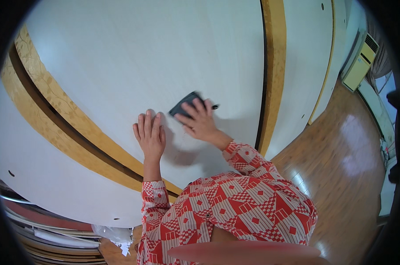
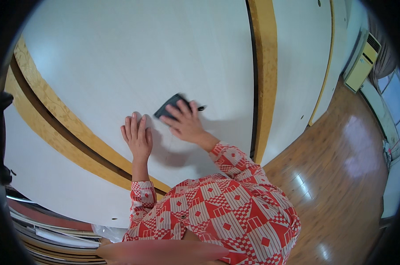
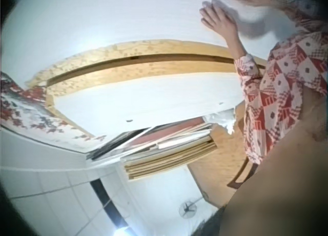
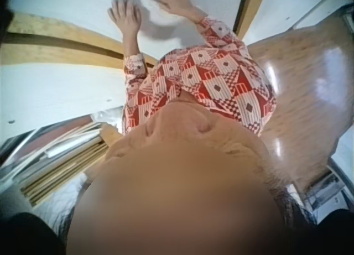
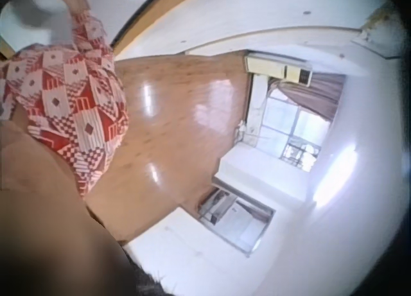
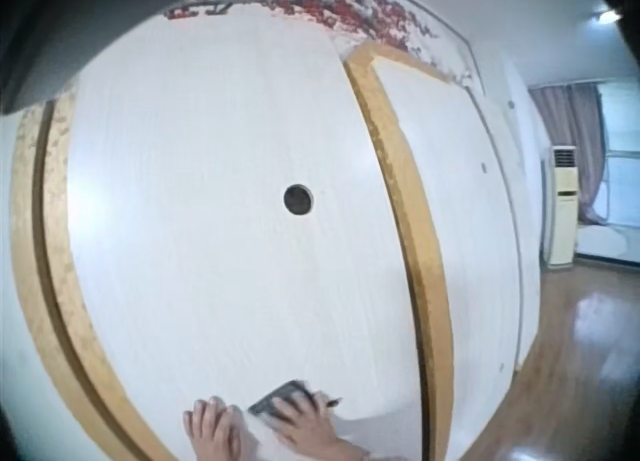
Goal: The person sands a large white wooden board with a dark sanding block. They move the block across the surface and along the edges, occasionally adjusting their grip and position to reach different areas.
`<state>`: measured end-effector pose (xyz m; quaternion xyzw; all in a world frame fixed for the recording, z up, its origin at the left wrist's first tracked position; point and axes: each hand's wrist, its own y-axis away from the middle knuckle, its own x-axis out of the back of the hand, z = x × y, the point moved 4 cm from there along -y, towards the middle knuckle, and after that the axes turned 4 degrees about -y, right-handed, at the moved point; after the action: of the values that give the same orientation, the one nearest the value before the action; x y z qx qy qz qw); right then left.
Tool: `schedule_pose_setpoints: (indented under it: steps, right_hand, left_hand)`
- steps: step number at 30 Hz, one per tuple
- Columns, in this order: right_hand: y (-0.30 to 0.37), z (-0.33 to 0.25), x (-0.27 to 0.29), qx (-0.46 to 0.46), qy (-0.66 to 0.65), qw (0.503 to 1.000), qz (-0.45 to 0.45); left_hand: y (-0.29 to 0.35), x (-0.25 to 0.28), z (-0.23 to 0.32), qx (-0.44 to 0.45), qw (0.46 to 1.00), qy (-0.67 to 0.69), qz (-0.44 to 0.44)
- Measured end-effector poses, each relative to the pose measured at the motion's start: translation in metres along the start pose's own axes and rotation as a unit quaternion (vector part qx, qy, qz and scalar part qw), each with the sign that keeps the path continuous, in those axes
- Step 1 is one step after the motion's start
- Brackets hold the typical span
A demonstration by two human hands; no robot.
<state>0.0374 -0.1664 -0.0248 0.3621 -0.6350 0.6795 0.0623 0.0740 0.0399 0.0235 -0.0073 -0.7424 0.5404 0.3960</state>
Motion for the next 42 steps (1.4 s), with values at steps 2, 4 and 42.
schedule_pose_setpoints:
  steps: [2,4,42]
  right_hand:
    - [0.006,0.047,0.019,-0.068,0.022,0.997,0.022]
    - [0.012,0.096,0.043,-0.157,0.034,0.981,0.112]
    - [-0.048,0.125,0.060,-0.285,-0.008,0.938,0.199]
  left_hand:
    - [0.002,0.002,0.000,-0.004,1.000,0.001,0.010]
    - [0.001,0.000,0.001,-0.010,1.000,0.003,0.006]
    - [-0.011,-0.009,0.032,-0.041,0.999,0.016,-0.032]
